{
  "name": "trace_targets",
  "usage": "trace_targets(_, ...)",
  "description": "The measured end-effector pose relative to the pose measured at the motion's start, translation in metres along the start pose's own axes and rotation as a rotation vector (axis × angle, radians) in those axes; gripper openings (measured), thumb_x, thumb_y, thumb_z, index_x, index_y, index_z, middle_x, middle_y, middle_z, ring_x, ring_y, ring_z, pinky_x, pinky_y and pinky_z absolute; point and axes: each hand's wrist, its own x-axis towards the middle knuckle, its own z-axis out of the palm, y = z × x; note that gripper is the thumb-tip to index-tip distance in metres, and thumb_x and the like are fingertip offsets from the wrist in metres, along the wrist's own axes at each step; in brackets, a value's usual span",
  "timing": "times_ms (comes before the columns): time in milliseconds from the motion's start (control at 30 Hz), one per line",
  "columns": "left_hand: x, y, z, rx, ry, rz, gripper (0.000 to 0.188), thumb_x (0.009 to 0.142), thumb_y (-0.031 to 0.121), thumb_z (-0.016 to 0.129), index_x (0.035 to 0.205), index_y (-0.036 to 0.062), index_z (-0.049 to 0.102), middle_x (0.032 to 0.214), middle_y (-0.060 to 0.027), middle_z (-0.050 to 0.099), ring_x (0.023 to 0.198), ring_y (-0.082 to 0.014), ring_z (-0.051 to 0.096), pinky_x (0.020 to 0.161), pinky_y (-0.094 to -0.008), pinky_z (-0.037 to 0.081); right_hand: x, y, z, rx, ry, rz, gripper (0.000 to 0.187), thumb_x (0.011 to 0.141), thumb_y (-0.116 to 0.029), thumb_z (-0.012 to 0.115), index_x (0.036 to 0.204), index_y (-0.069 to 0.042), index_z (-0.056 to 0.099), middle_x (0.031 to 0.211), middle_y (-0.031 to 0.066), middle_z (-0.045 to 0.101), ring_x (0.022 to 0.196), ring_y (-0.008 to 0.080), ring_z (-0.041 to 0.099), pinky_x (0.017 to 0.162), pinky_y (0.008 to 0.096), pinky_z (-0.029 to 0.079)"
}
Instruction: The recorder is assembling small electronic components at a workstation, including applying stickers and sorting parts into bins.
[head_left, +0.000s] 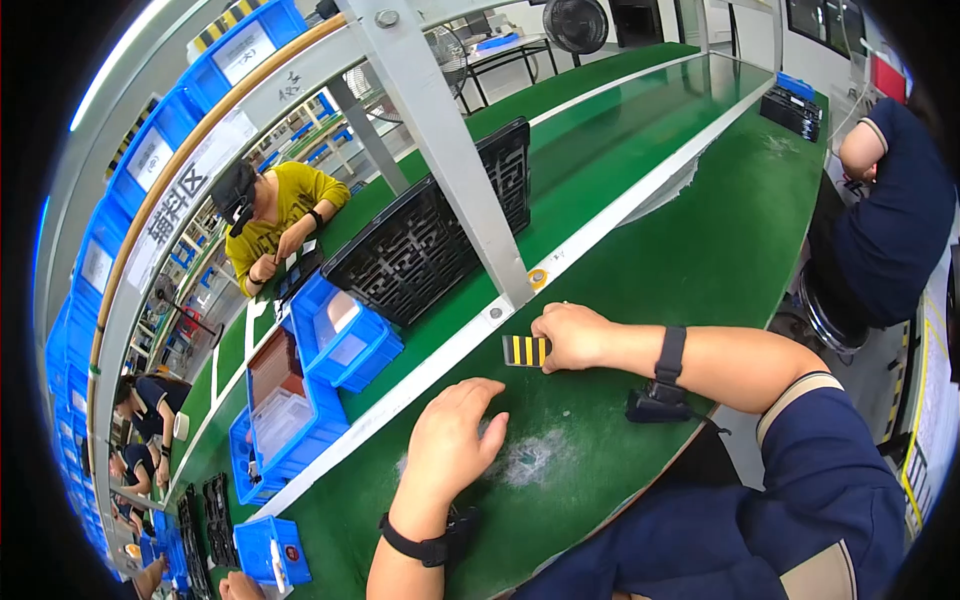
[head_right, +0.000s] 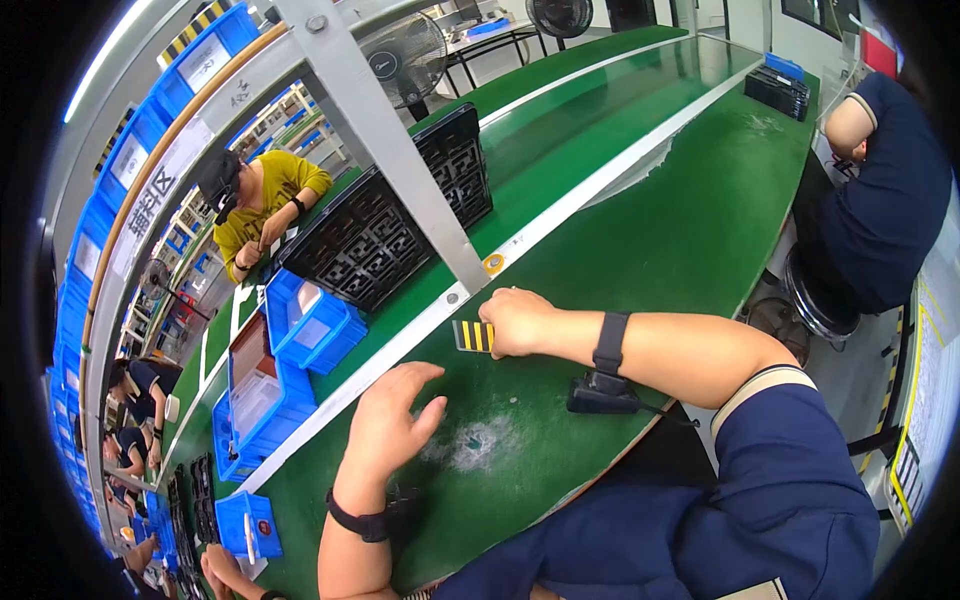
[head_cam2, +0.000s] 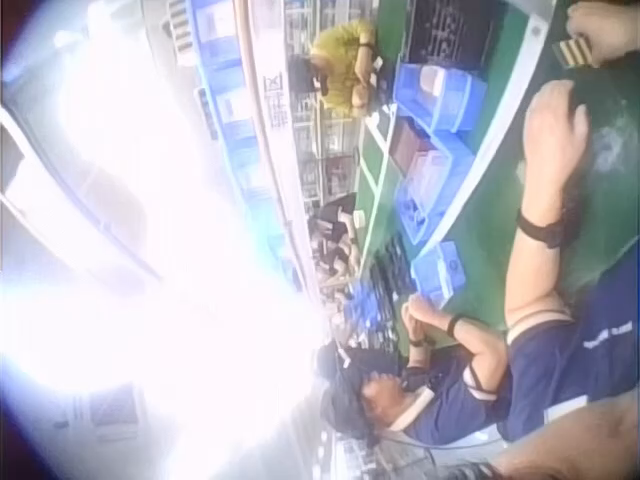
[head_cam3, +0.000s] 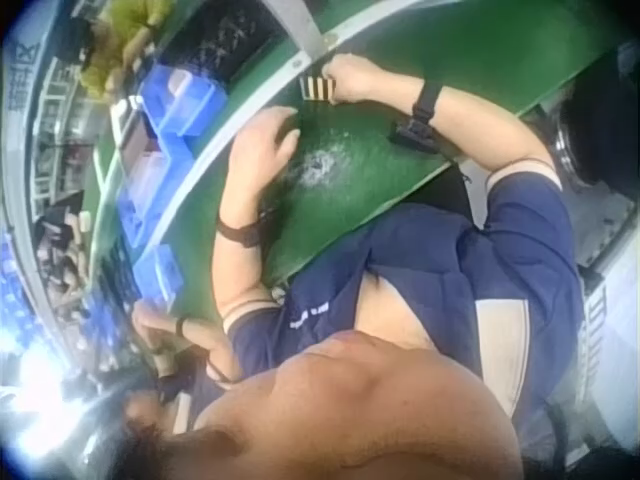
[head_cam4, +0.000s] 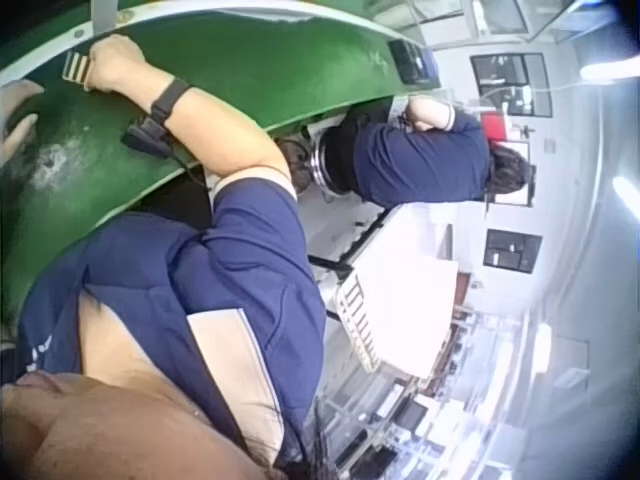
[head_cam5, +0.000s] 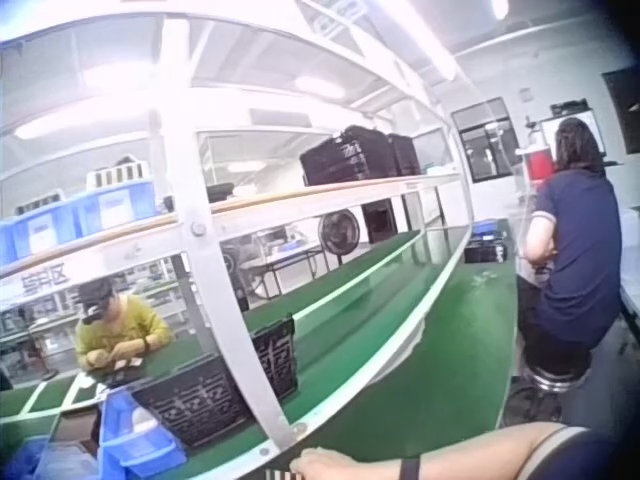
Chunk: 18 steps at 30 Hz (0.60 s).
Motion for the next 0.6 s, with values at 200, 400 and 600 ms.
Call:
trace_targets(200,0.004,-0.001,0.033,0.102,0.174,-0.028,0.058,0.07,0.007,0.07,0.124,0.0035,0.049,0.117,-0.0171,0.056,0.108,-0.0348,0.053,0.091,-0.043,0.044,-0.023,-0.031,0.014,-0.018,0.176,-0.396,0.009,0.068,-0.011,0.066,0.076,-0.007,0.065,0.084,0.0128,0.058,0.085,0.0317,0.059,0.078,0.0424,0.048)
trace_targets(400,0.005,-0.003,0.052,-0.069,0.07,-0.221,0.049,0.077,0.003,0.063,0.124,0.0073,0.051,0.087,-0.0129,0.067,0.083,-0.0327,0.064,0.074,-0.0403,0.051,-0.03,-0.014,0.029,0.016,0.188,-0.438,0.019,0.072,-0.018,0.068,0.086,-0.006,0.063,0.084,0.0119,0.057,0.085,0.0317,0.058,0.077,0.0416,0.048)
trace_targets(600,0.001,0.001,0.056,-0.098,0.065,-0.266,0.048,0.079,0.004,0.061,0.126,0.0083,0.049,0.089,-0.0133,0.066,0.083,-0.0326,0.064,0.075,-0.0398,0.051,-0.037,-0.008,0.026,0.205,0.077,-0.404,0.019,0.077,-0.018,0.064,0.092,-0.006,0.066,0.09,0.0131,0.062,0.089,0.0328,0.06,0.08,0.0429,0.048)
